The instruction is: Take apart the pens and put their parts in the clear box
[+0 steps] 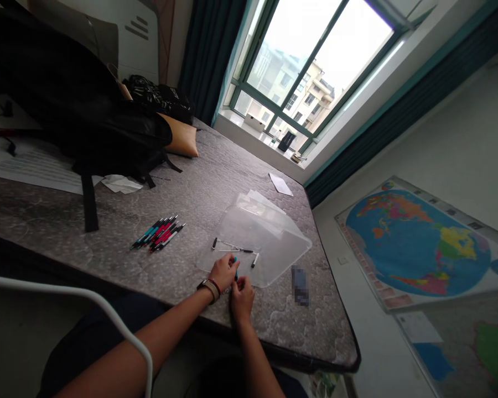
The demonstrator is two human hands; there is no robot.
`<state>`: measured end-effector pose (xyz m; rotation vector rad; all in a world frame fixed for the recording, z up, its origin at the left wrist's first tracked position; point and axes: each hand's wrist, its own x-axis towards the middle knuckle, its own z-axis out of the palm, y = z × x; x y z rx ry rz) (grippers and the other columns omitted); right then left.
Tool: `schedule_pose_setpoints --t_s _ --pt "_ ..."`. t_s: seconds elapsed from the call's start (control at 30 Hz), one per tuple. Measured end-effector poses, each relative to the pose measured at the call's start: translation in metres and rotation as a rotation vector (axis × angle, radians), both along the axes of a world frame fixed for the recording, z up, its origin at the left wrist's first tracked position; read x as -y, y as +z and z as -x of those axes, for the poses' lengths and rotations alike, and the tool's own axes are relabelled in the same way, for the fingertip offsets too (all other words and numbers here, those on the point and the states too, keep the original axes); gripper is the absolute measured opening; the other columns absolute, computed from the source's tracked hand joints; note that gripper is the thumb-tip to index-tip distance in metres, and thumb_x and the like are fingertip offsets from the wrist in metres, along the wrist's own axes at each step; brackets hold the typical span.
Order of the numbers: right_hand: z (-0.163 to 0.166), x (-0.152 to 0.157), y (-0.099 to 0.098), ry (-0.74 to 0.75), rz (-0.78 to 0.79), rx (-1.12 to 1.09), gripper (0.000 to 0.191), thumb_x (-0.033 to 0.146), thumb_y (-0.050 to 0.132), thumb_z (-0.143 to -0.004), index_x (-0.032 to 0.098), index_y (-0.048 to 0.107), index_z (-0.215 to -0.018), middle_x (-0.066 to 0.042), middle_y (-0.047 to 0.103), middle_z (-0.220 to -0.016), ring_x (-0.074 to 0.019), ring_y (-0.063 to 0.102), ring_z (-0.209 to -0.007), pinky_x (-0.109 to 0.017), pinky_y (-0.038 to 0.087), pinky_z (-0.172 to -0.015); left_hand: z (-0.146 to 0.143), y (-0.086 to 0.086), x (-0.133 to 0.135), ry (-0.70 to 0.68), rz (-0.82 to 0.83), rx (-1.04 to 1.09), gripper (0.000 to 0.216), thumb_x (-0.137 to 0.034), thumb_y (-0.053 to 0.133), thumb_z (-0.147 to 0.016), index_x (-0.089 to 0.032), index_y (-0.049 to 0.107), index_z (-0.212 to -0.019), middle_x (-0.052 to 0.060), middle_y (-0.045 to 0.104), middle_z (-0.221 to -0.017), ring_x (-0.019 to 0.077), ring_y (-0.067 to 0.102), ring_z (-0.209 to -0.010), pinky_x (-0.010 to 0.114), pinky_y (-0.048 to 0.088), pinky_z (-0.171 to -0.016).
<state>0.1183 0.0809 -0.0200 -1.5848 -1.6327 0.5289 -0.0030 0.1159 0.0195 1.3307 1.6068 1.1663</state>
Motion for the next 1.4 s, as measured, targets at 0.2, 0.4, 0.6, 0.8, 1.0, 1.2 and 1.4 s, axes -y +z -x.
schedule_pose_setpoints --t_s 0.2,0.4,0.6,0.8,1.0,1.2,1.4 --pt "0.006 0.006 0.008 0.107 0.000 0.067 0.026 0.043 0.056 -0.088 0.020 0.060 -0.075 0.000 0.062 -0.065 -0.0164 0.054 -0.058 -0.026 0.034 -0.058 0.006 -0.006 -0.012 0.041 0.053 -0.004 0.015 -0.030 0.052 -0.090 -0.018 0.058 -0.084 0.004 0.065 -0.080 0.0159 0.059 -0.073 0.025 0.038 -0.067" --pt "0.005 0.006 0.009 0.147 0.044 0.027 0.037 0.041 0.037 -0.097 0.020 0.064 -0.082 -0.002 0.063 -0.066 -0.0179 0.055 -0.061 -0.027 0.036 -0.061 0.015 -0.008 -0.014 0.024 0.079 -0.054 0.016 -0.030 0.049 -0.092 -0.019 0.059 -0.086 0.004 0.065 -0.081 0.0163 0.059 -0.074 0.025 0.036 -0.067" --pt "0.003 0.005 0.006 0.100 0.041 -0.106 0.030 0.043 0.046 -0.093 0.018 0.063 -0.091 -0.002 0.064 -0.072 -0.0179 0.056 -0.065 -0.026 0.038 -0.062 0.012 -0.005 -0.013 0.031 0.085 -0.037 0.016 -0.030 0.050 -0.091 -0.018 0.058 -0.084 0.004 0.065 -0.080 0.0163 0.058 -0.073 0.025 0.036 -0.066" --pt "0.002 0.006 0.006 0.139 0.087 -0.134 0.033 0.042 0.041 -0.095 0.019 0.060 -0.083 0.001 0.060 -0.064 -0.0156 0.054 -0.059 -0.025 0.036 -0.059 0.012 -0.003 -0.014 0.023 0.092 -0.003 0.019 -0.031 0.051 -0.089 -0.018 0.057 -0.078 0.003 0.063 -0.075 0.0152 0.056 -0.069 0.025 0.035 -0.064" --pt "0.002 0.007 0.007 0.124 0.075 -0.140 0.033 0.042 0.036 -0.098 0.021 0.057 -0.083 0.002 0.058 -0.065 -0.0158 0.053 -0.059 -0.026 0.037 -0.060 0.015 0.002 -0.015 0.017 0.103 0.006 0.019 -0.031 0.051 -0.088 -0.018 0.057 -0.075 0.001 0.061 -0.071 0.0139 0.054 -0.065 0.024 0.034 -0.061" --pt "0.002 0.007 0.007 0.140 0.076 -0.096 0.037 0.041 0.034 -0.099 0.022 0.054 -0.075 0.001 0.057 -0.065 -0.0161 0.053 -0.060 -0.026 0.036 -0.061 0.018 0.008 -0.015 0.009 0.130 0.031 0.015 -0.027 0.050 -0.086 -0.018 0.058 -0.076 0.000 0.059 -0.065 0.0141 0.055 -0.063 0.023 0.034 -0.060" --pt "0.001 0.008 0.008 0.154 0.084 -0.145 0.035 0.041 0.036 -0.098 0.022 0.056 -0.077 0.002 0.057 -0.063 -0.0154 0.051 -0.058 -0.026 0.036 -0.059 0.019 0.007 -0.014 0.013 0.139 0.012 0.015 -0.025 0.049 -0.085 -0.019 0.060 -0.076 0.001 0.061 -0.067 0.0142 0.054 -0.064 0.023 0.034 -0.061"
